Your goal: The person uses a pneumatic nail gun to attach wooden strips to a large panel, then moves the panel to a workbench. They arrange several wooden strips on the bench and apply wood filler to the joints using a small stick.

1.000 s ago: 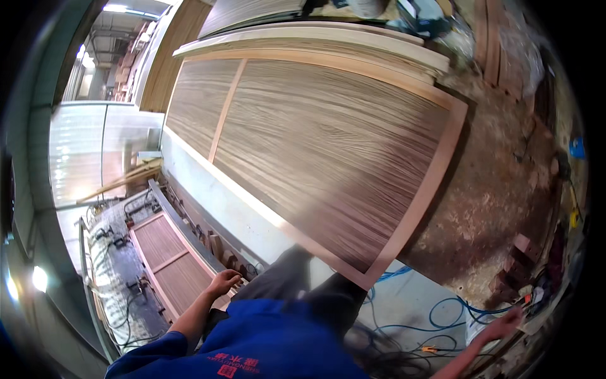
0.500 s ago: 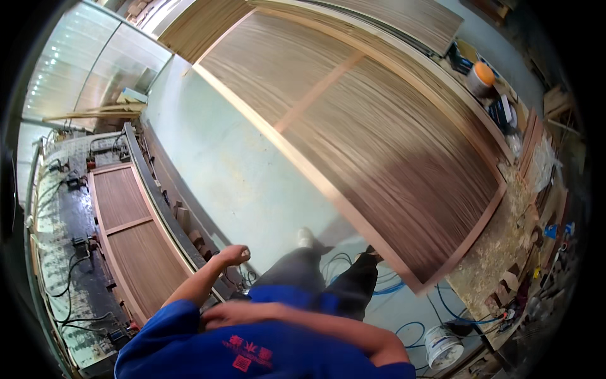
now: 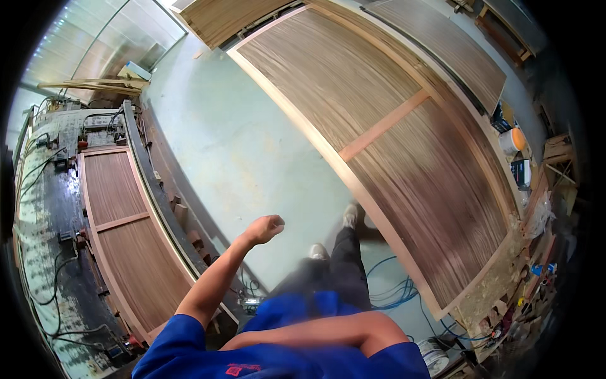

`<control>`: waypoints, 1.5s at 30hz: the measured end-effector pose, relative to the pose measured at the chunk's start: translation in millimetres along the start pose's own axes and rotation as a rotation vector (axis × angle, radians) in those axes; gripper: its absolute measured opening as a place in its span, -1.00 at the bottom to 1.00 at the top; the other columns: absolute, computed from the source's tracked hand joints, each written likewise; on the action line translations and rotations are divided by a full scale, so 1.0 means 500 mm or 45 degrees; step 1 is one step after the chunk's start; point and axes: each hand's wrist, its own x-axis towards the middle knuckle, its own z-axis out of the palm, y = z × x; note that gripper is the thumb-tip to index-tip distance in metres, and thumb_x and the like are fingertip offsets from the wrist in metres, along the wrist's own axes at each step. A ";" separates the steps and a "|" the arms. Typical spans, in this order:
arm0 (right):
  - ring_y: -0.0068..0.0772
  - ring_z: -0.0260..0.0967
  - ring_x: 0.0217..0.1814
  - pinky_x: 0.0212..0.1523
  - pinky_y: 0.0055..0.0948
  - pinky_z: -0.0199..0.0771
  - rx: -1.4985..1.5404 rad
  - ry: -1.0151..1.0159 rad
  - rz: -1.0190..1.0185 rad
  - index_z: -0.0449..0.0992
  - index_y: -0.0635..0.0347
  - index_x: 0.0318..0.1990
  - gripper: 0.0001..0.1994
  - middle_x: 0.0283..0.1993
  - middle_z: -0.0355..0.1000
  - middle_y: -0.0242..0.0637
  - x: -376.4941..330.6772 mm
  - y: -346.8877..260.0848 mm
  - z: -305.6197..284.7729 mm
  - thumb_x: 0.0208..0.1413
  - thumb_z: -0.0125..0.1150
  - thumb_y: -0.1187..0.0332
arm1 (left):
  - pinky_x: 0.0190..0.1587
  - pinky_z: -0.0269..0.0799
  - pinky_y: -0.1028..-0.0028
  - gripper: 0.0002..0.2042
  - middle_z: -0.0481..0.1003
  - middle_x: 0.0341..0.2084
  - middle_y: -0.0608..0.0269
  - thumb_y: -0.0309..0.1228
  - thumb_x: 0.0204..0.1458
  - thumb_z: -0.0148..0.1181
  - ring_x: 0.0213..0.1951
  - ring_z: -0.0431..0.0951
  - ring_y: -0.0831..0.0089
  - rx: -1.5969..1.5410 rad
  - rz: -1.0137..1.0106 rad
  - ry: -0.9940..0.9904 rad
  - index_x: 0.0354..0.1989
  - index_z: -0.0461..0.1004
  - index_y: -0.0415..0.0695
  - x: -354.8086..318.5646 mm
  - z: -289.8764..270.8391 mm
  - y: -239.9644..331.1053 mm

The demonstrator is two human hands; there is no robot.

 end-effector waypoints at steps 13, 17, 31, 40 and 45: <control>-0.33 0.43 -0.31 -0.19 -0.20 0.44 -0.342 0.949 0.183 0.49 0.39 -0.25 -0.66 -0.39 0.44 -0.10 -0.285 -0.150 -0.492 0.28 0.20 0.18 | -0.06 0.55 0.31 -0.61 0.67 -0.20 0.09 -0.13 0.29 0.15 -0.16 0.65 0.34 -0.414 -0.228 -0.007 0.01 0.56 -0.25 0.336 -0.230 0.020; -0.56 0.19 -0.48 -0.43 -0.50 0.23 0.807 2.179 -0.187 0.42 0.08 -0.34 -0.78 -0.42 0.33 -0.38 -0.481 -0.118 -0.500 0.35 0.14 0.22 | -0.15 0.56 0.30 -0.49 0.65 -0.16 0.04 -0.01 0.30 0.16 -0.19 0.64 0.33 -1.009 -0.200 0.321 0.02 0.53 -0.32 0.501 -0.201 0.059; -0.36 0.52 0.07 -0.08 -0.34 0.71 1.030 3.274 -1.885 0.43 0.14 0.21 -0.29 0.12 0.50 -0.30 -0.700 0.200 -0.454 0.13 0.38 -0.22 | -0.01 0.56 0.22 -0.39 0.55 -0.01 0.13 0.07 0.16 0.35 -0.03 0.56 0.25 -1.615 -0.377 0.217 0.14 0.51 -0.22 0.629 -0.156 0.183; -0.47 0.52 -0.28 -0.44 -0.44 0.41 1.067 3.393 -1.777 0.52 0.07 0.01 -0.51 -0.16 0.57 -0.36 -0.369 0.101 -0.298 0.24 0.31 -0.16 | -0.20 0.54 0.28 -0.61 0.58 -0.16 0.21 -0.13 0.29 0.19 -0.22 0.61 0.28 -1.114 -0.019 -0.106 0.12 0.53 -0.15 0.356 -0.359 0.054; -0.38 0.58 -0.15 -0.31 -0.43 0.55 1.104 3.525 -1.757 0.55 0.09 -0.01 -0.55 -0.08 0.60 -0.31 -0.241 0.008 -0.258 0.26 0.30 -0.12 | 0.12 0.54 0.10 -0.46 0.54 0.08 0.07 -0.09 0.18 0.23 0.06 0.60 0.12 -1.366 -0.100 -0.422 0.21 0.45 -0.23 0.268 -0.484 0.044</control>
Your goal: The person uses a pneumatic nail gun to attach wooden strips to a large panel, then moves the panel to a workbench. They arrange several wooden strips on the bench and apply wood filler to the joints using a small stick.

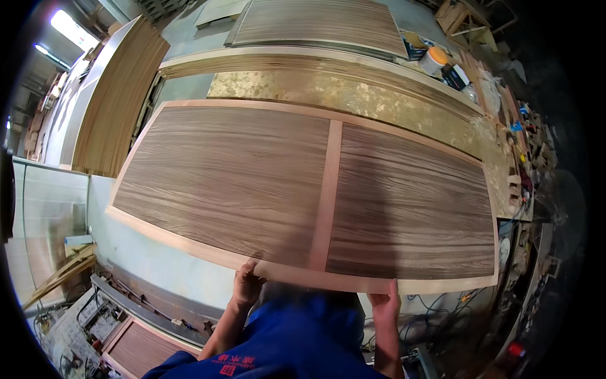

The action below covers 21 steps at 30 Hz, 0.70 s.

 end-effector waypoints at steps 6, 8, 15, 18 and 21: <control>-0.55 0.39 -0.51 -0.47 -0.52 0.42 -0.571 -0.335 -0.359 0.44 0.10 -0.33 -0.65 -0.51 0.44 -0.32 -0.315 -0.317 0.081 0.43 0.11 0.06 | 0.25 0.40 -0.01 -0.22 0.48 0.16 -0.05 0.10 0.11 0.31 0.21 0.50 0.07 0.079 0.623 -0.353 0.33 0.30 -0.25 -0.114 0.134 0.256; -0.62 0.35 -0.43 -0.34 -0.55 0.33 -0.877 -0.212 -1.322 0.40 0.17 -0.36 -0.65 -0.47 0.41 -0.36 -0.319 -0.418 0.114 0.49 0.02 0.18 | 0.26 0.35 0.01 -0.21 0.48 0.15 0.01 0.16 0.14 0.26 0.24 0.48 0.07 0.159 0.791 -0.587 0.35 0.29 -0.24 -0.135 0.212 0.379; -0.20 0.45 0.07 0.15 -0.28 0.36 -1.327 0.164 -2.325 0.52 0.33 -0.08 -0.62 -0.05 0.53 -0.12 -0.094 -0.684 0.403 0.51 -0.19 0.22 | 0.23 0.39 0.05 -0.23 0.45 0.18 -0.02 0.15 0.21 0.12 0.20 0.49 -0.07 0.316 1.013 -0.762 0.35 0.26 -0.31 0.046 0.408 0.599; -0.20 0.45 -0.25 -0.10 -0.30 0.43 -1.337 0.446 -2.624 0.53 0.41 -0.30 -0.53 -0.29 0.51 -0.09 -0.061 -0.699 0.469 0.48 -0.24 0.22 | 0.24 0.39 0.08 -0.35 0.46 0.16 0.02 0.01 0.28 0.07 0.21 0.49 0.01 0.348 1.042 -0.742 0.35 0.28 -0.28 0.104 0.408 0.604; -0.10 0.46 -0.28 -0.17 -0.15 0.46 -1.003 0.156 -2.508 0.53 0.44 -0.40 -0.40 -0.37 0.51 -0.01 -0.056 -0.743 0.424 0.46 -0.37 0.16 | 0.23 0.42 0.03 -0.46 0.48 0.17 -0.01 -0.07 0.30 0.12 0.19 0.51 0.04 -0.109 0.657 -0.426 0.26 0.39 -0.26 0.231 0.311 0.459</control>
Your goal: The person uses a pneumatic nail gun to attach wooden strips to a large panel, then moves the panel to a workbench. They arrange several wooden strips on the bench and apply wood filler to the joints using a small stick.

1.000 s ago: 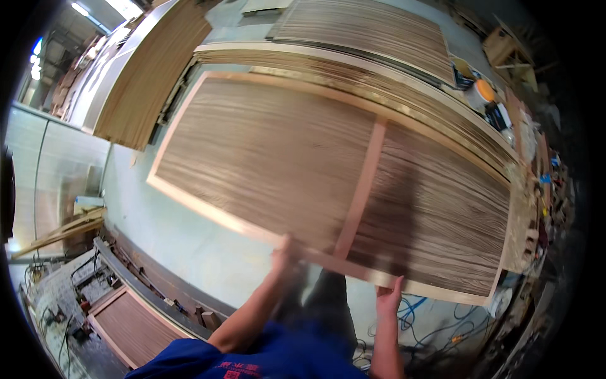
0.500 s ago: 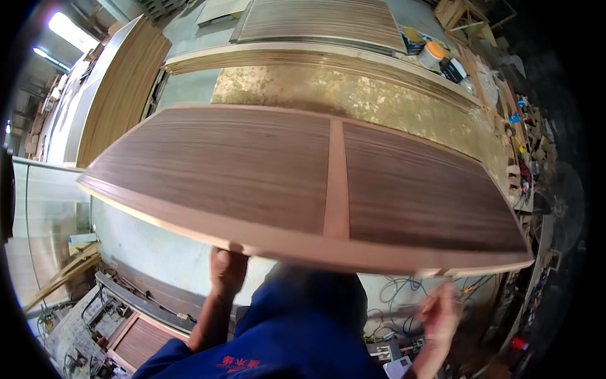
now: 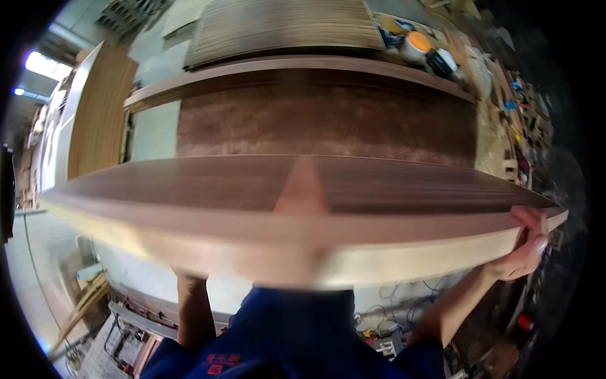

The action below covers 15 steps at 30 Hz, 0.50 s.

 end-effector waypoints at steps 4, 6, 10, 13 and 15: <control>-0.14 0.45 -0.31 -0.19 -0.12 0.49 -0.311 0.073 -0.015 0.59 0.26 -0.52 -0.36 -0.44 0.53 -0.14 0.004 -0.069 0.034 0.41 -0.29 0.02 | 0.24 0.42 0.04 -0.47 0.48 0.17 -0.01 -0.07 0.30 0.12 0.19 0.51 0.06 0.310 -0.371 0.417 0.26 0.38 -0.25 -0.016 -0.107 -0.157; -0.19 0.45 -0.31 -0.14 -0.15 0.44 -0.285 0.044 0.083 0.62 0.18 -0.58 -0.33 -0.45 0.55 -0.23 -0.029 -0.094 0.052 0.41 -0.29 -0.01 | 0.24 0.42 0.04 -0.47 0.48 0.17 -0.01 -0.07 0.31 0.12 0.19 0.51 0.06 0.382 -0.551 0.478 0.26 0.38 -0.25 -0.008 -0.117 -0.226; -0.28 0.44 -0.45 -0.11 -0.23 0.34 -0.248 0.035 0.037 0.60 0.18 -0.61 -0.38 -0.53 0.54 -0.26 -0.081 -0.110 0.011 0.37 -0.30 0.10 | 0.24 0.42 0.05 -0.47 0.48 0.17 0.00 -0.08 0.31 0.12 0.19 0.51 0.08 0.459 -0.758 0.458 0.26 0.38 -0.25 -0.004 -0.115 -0.314; -0.28 0.43 -0.49 -0.14 -0.22 0.34 -0.230 0.084 0.075 0.56 0.19 -0.63 -0.41 -0.55 0.54 -0.25 -0.112 -0.124 -0.018 0.35 -0.28 0.13 | 0.24 0.42 0.06 -0.47 0.48 0.17 0.00 -0.08 0.31 0.12 0.19 0.51 0.09 0.490 -0.821 0.416 0.27 0.38 -0.25 0.008 -0.119 -0.350; -0.28 0.43 -0.50 -0.16 -0.22 0.35 -0.241 0.106 0.068 0.56 0.18 -0.63 -0.41 -0.55 0.54 -0.26 -0.138 -0.118 -0.036 0.35 -0.28 0.14 | 0.24 0.42 0.06 -0.47 0.48 0.18 0.00 -0.08 0.31 0.12 0.19 0.51 0.09 0.506 -0.852 0.403 0.27 0.37 -0.25 -0.010 -0.128 -0.368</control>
